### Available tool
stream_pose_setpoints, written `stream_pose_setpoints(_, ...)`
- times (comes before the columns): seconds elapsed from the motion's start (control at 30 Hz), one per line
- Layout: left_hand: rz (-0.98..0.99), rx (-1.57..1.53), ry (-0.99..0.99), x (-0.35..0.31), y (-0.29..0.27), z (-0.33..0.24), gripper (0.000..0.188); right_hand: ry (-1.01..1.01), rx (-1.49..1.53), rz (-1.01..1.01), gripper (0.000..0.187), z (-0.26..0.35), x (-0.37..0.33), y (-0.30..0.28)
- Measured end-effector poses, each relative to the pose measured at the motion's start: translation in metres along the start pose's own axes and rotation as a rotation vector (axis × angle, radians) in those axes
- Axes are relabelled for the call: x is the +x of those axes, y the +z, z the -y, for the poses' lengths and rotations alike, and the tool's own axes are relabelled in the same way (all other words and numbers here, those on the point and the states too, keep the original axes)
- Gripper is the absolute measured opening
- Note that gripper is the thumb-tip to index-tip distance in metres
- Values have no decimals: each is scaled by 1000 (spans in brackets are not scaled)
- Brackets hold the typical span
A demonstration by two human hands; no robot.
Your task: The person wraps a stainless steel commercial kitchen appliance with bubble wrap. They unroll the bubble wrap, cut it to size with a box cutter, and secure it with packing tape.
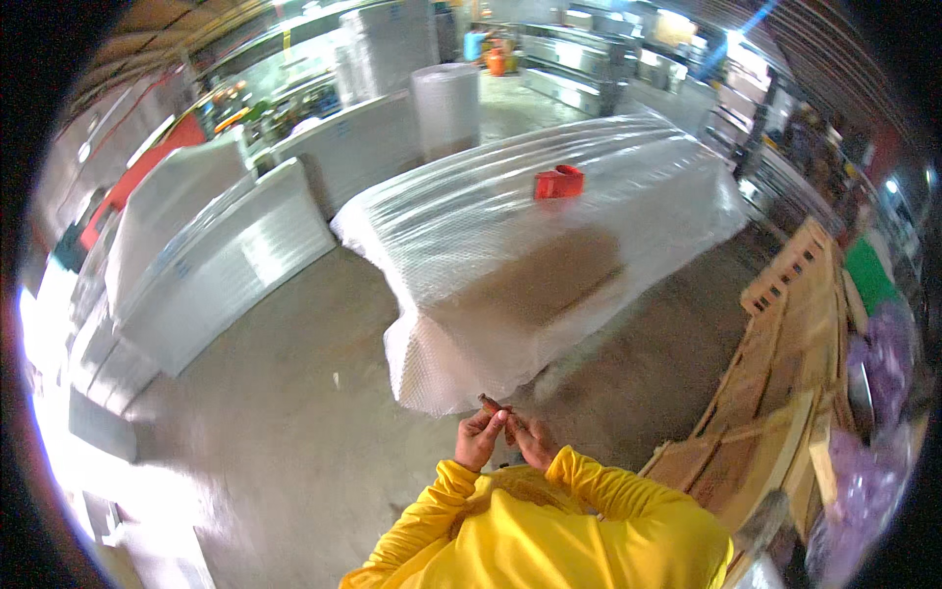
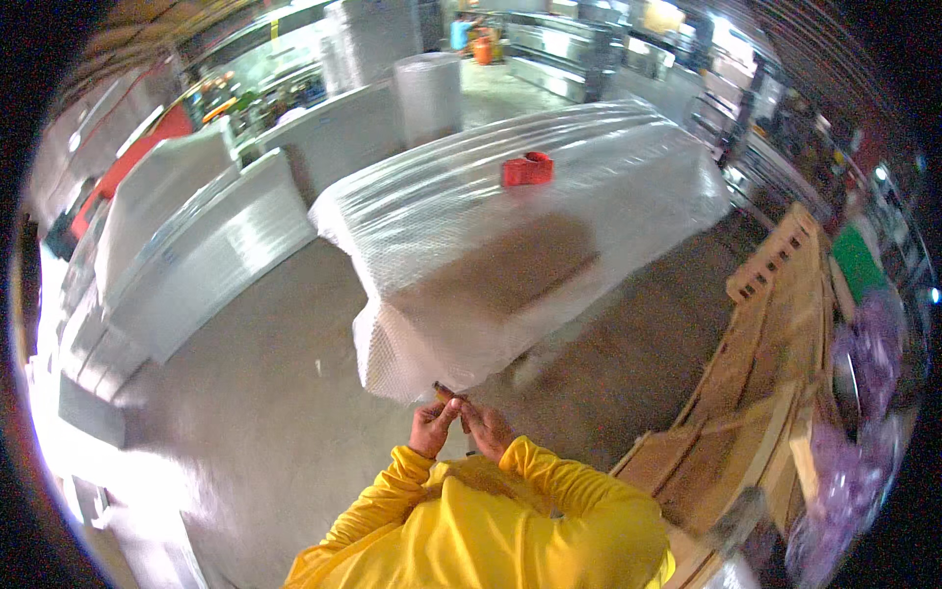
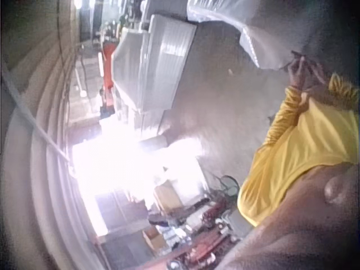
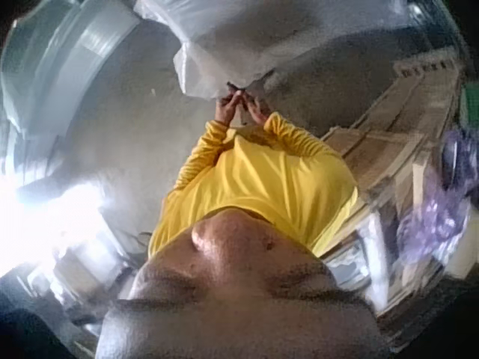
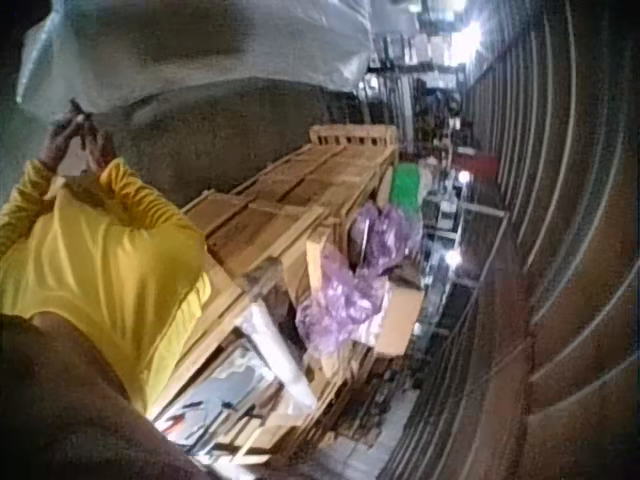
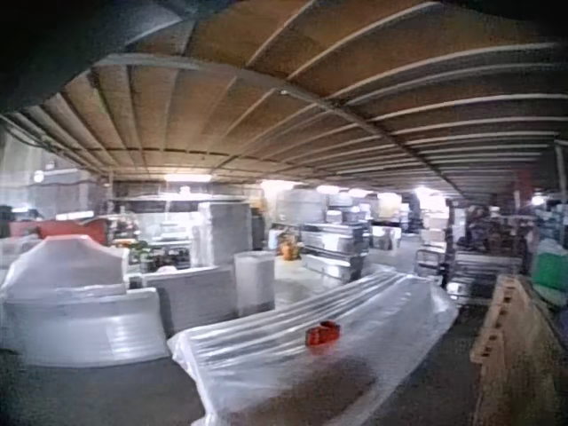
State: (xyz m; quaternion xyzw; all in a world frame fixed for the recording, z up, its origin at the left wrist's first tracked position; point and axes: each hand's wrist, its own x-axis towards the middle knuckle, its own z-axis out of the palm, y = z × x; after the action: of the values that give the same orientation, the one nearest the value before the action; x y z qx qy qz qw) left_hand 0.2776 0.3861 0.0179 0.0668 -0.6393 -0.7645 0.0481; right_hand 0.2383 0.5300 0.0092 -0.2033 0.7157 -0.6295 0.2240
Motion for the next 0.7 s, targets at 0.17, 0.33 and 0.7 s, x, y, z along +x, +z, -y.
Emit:
stream_pose_setpoints(0.17,-1,397,69,-2,8,-1,29,71,-3,93,51,-17,0,-22)
stream_pose_setpoints(0.33,158,477,-75,7,1,8,24,23,-95,206,45,-38,-3,-84)
stream_pose_setpoints(0.7,667,1199,39,52,21,-26,26,100,-259,649,23,-20,-3,-119)
